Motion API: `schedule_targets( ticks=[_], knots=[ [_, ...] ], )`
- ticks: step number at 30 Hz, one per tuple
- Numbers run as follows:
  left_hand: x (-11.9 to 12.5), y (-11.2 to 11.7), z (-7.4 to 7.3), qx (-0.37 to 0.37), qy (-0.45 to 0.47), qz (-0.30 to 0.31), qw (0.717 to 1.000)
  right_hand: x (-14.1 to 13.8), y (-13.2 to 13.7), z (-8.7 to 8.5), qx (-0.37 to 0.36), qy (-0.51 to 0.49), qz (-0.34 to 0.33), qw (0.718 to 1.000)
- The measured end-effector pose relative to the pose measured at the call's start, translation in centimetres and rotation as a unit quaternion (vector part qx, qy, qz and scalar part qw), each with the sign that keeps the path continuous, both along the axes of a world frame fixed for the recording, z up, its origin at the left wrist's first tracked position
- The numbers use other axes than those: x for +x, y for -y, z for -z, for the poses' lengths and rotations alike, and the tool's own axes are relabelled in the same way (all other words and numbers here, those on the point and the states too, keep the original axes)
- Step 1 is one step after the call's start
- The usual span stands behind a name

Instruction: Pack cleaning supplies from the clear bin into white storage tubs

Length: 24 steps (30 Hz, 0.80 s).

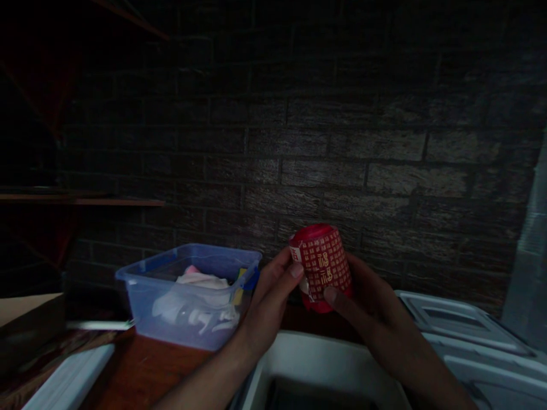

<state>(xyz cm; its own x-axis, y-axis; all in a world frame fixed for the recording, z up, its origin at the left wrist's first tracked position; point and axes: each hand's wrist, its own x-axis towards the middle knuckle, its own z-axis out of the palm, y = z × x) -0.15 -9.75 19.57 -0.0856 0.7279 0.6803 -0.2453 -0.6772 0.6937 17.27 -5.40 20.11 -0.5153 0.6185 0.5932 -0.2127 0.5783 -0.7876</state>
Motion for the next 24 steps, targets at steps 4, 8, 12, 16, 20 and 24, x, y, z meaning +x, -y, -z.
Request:
schedule_targets(
  ticks=[4, 8, 12, 16, 20, 24],
  knots=[
    [-0.22, -0.73, 0.36, -0.027, 0.019, -0.037, 0.999, 0.02, -0.11, 0.28, -0.014, 0.003, -0.014, 1.0],
    [-0.29, -0.89, 0.4, -0.041, 0.033, -0.041, 0.998, 0.07, -0.16, 0.31, -0.042, -0.005, -0.038, 0.998],
    [-0.35, -0.5, 0.05, -0.056, 0.029, -0.034, 0.997, 0.14, -0.14, 0.2, -0.052, 0.001, -0.041, 0.998],
    [-0.42, -0.41, 0.09, -0.055, 0.029, -0.031, 0.998, 0.13, -0.06, -0.03, -0.061, 0.001, -0.049, 0.997],
    [-0.49, -0.65, 0.45, -0.057, 0.034, -0.048, 0.997, 0.09, -0.24, 0.22, -0.069, -0.008, -0.06, 0.996],
    [-0.51, -0.69, 0.34, -0.051, 0.026, -0.046, 0.997, 0.15, -0.58, 0.66, -0.061, -0.004, -0.054, 0.997]
  ],
)
